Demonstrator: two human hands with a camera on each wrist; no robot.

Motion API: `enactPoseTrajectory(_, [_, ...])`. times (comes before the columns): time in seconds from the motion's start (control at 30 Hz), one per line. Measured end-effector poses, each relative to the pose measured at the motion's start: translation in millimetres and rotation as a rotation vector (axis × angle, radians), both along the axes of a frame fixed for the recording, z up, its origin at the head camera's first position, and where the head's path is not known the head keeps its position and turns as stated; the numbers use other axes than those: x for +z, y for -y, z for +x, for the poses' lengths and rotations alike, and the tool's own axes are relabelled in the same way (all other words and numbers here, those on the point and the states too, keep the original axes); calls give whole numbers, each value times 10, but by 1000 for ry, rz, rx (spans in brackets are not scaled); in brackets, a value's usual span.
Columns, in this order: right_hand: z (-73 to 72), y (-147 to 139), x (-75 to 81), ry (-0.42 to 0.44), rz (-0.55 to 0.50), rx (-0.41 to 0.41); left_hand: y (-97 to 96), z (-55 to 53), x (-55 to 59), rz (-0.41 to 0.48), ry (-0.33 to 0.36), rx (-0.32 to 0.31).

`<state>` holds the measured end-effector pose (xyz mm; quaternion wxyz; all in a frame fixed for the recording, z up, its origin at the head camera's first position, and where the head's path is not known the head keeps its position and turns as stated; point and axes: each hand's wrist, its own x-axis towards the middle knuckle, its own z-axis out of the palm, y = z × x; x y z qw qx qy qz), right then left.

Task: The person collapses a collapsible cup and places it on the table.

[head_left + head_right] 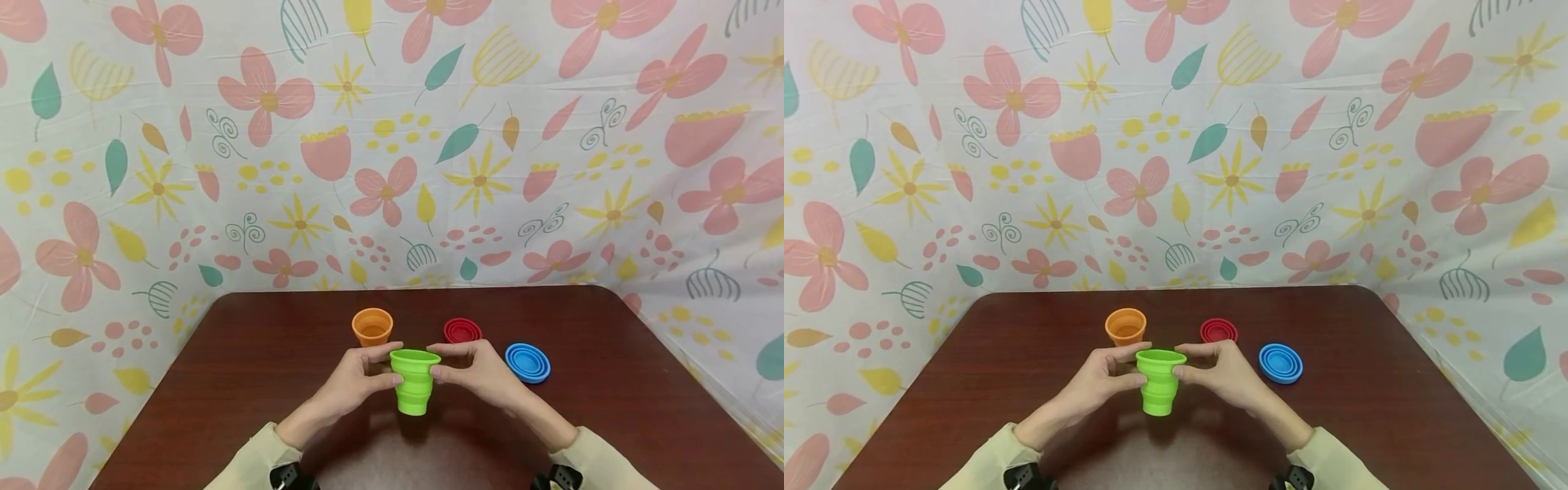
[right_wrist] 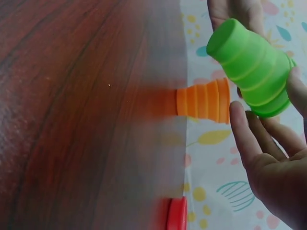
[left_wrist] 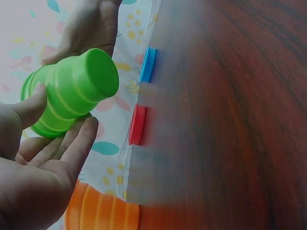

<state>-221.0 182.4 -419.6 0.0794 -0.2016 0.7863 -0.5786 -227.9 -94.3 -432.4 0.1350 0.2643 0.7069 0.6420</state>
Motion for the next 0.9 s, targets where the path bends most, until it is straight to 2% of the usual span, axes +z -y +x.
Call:
enactPoseTrajectory(0.23, [39, 10, -35, -156, -55, -20, 1, 12, -39, 5, 49, 14])
enactPoseTrajectory(0.37, [49, 26, -46, -273, -46, -11, -5, 9, -63, 39, 98, 11])
enactPoseTrajectory(0.5, [55, 34, -44, -347, -24, -3, -9, 7, -61, 62, 139, 7])
enactPoseTrajectory(0.7, [62, 38, -48, -389, -11, 3, -14, 8, -49, 81, 168, 0])
enactPoseTrajectory(0.9, [53, 33, -62, -380, -34, -4, -8, 9, -34, 118, 147, -34])
